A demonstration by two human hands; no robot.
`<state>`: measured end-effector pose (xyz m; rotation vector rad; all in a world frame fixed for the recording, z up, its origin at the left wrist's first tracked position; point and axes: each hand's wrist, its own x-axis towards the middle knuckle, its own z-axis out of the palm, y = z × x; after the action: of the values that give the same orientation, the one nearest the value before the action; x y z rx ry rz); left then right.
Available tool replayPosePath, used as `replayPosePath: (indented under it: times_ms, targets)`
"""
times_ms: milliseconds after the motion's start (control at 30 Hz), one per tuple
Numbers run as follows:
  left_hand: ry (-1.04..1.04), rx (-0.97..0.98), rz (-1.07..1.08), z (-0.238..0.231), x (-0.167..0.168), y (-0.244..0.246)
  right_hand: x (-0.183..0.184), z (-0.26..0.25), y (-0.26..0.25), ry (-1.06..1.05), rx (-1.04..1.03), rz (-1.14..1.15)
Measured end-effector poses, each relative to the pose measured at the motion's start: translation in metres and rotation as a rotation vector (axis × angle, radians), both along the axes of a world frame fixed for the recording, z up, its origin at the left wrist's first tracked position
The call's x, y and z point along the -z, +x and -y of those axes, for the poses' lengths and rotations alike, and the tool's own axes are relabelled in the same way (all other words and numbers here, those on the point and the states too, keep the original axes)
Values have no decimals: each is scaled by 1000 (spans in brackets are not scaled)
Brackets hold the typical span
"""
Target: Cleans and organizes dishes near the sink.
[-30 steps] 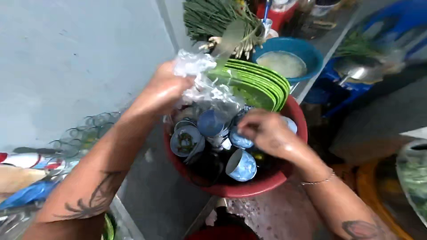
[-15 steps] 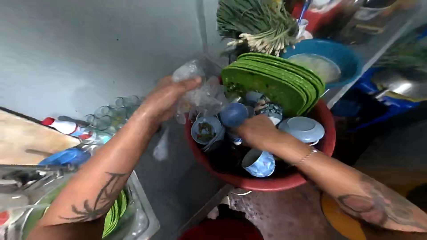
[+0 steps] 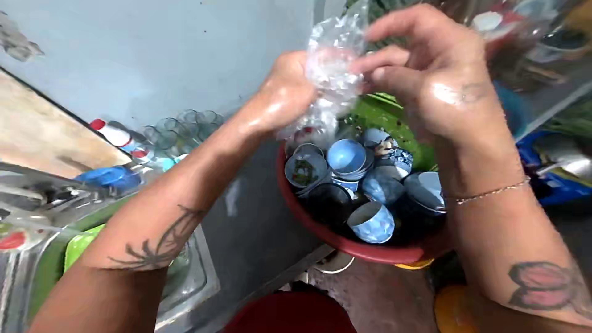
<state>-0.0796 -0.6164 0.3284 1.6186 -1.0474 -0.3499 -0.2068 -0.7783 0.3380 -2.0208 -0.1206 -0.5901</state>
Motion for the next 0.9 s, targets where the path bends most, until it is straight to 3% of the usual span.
replayPosePath:
  times_ms: [100,200,333,467,567,633,767,833,900]
  targets:
    - [182,-299,264,-20,7,31,20,-1,7,-257,58,-141]
    - [469,-429,274,-28,30,57,59,-9,31,-536,-155,-439]
    - [718,-345,168,-8,79,74,101,-29,74,-892,-208,-581]
    - [827,-183,286,9,131,84,125,-41,96,-1014,-209,-516]
    - [813,-118,355,8,135,84,127,-48,98,-985,-276,-498]
    - [677,-174,126,-2,120,77,125,-50,102,-960,-310,-480]
    - [208,-387,-571,-24,99,88,117,-36,121,-839,-332,-551]
    - [36,-411,-694,-38,88,94,105,-26,124,-736,-374,-598]
    - [-20,-423,-675,-50,80,96,92,-16,122,-598,-366,-677]
